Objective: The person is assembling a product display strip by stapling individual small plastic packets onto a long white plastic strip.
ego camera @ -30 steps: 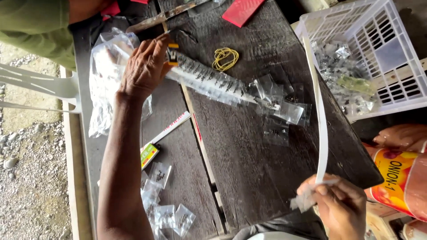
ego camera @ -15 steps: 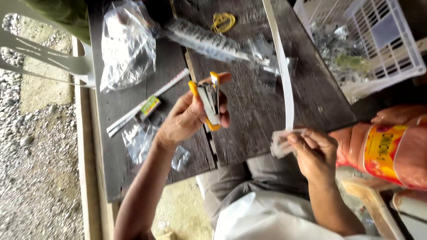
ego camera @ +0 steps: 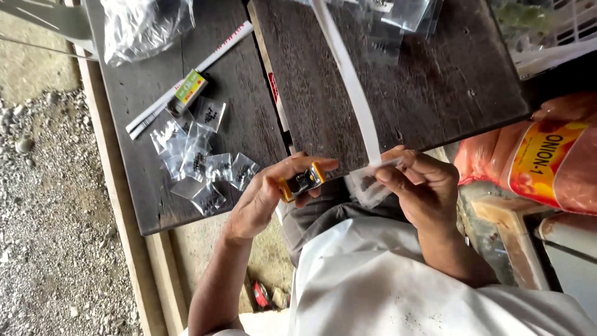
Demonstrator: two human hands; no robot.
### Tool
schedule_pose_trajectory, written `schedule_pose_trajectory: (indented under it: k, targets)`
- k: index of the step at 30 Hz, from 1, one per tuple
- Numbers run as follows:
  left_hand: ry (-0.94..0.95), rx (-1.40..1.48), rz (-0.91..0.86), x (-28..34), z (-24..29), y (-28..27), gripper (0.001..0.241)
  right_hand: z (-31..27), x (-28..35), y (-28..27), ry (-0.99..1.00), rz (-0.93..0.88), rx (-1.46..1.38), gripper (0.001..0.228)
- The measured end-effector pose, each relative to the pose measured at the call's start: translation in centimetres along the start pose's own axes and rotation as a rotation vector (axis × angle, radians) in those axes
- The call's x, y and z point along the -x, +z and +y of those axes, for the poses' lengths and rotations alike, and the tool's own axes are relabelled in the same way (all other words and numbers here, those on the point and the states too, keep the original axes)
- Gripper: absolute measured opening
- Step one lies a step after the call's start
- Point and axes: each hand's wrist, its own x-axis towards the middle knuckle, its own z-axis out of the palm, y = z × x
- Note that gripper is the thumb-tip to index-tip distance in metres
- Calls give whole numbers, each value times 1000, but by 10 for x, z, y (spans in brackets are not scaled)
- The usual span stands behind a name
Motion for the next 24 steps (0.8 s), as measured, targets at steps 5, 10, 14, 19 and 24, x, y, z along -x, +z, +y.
schedule_pose_trajectory:
  k: [5, 10, 14, 19, 24]
  targets:
    - [52, -151, 15, -5, 1, -1, 98, 11, 15, -13, -32, -52, 33, 16]
    - [89, -211, 158, -7, -7, 6, 54, 11, 14, -9, -90, -103, 173, 13]
    - [126, -198, 214, -14, -7, 13, 41, 14, 9, -4, -153, -147, 256, 13]
    - [114, -185, 203, -17, -11, 21, 22, 9, 3, 0, -107, -200, 236, 13]
    - [35, -107, 326, -14, -22, 29, 16, 37, 14, -6, 149, -178, -29, 14]
